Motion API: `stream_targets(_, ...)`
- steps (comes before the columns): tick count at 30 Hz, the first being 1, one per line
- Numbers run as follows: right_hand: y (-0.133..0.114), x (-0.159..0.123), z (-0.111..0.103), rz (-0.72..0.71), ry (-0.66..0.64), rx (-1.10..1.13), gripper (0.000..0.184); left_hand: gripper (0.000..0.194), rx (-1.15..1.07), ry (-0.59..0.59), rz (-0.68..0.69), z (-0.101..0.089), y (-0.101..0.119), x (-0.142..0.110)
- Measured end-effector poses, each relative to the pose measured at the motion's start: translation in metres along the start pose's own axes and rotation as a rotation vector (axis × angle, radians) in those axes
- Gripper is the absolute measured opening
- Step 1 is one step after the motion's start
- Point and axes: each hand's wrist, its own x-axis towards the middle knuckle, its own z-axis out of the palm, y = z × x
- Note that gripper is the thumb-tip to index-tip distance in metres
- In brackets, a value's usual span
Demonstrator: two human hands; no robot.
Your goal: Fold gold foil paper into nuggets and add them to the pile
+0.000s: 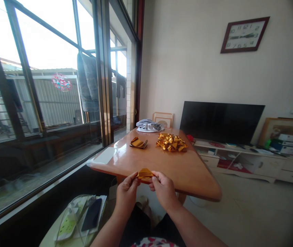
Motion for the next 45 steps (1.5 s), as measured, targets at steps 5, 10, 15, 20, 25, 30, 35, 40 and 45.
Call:
stream_targets(5, 0.0, -0.001, -0.001, -0.017, -0.006, -0.008, 0.046, 0.05, 0.027, -0.012, 0.004, -0.001, -0.002, 0.0)
stream_targets(10, 0.001, 0.0, -0.002, -0.02, -0.007, -0.01, 0.044, 0.047, 0.032, -0.029, 0.002, -0.002, -0.009, 0.003)
stream_targets(15, 0.0, 0.0, -0.002, -0.012, -0.013, -0.025, 0.042, 0.042, 0.058, -0.047, 0.044, -0.003, -0.014, 0.006)
stream_targets(20, -0.001, -0.001, -0.002, -0.029, -0.037, -0.044, 0.039, 0.038, 0.083, -0.06, 0.053, -0.004, -0.012, 0.006)
stream_targets(25, -0.001, -0.001, -0.003, -0.035, -0.039, -0.049, 0.038, 0.042, 0.052, -0.042, 0.008, -0.001, -0.005, 0.003)
stream_targets(30, -0.002, -0.001, -0.003, -0.032, -0.043, -0.049, 0.037, 0.043, 0.063, -0.063, 0.007, -0.001, -0.001, 0.001)
stream_targets(35, -0.002, -0.001, -0.003, -0.027, -0.05, -0.05, 0.035, 0.041, 0.073, -0.071, 0.024, -0.002, -0.003, 0.002)
stream_targets(40, -0.002, -0.001, -0.004, -0.013, -0.05, -0.047, 0.034, 0.039, 0.098, -0.073, 0.037, -0.002, -0.005, 0.003)
stream_targets(45, -0.003, -0.001, -0.004, -0.012, -0.056, -0.053, 0.033, 0.037, 0.095, -0.056, 0.049, -0.002, -0.006, 0.003)
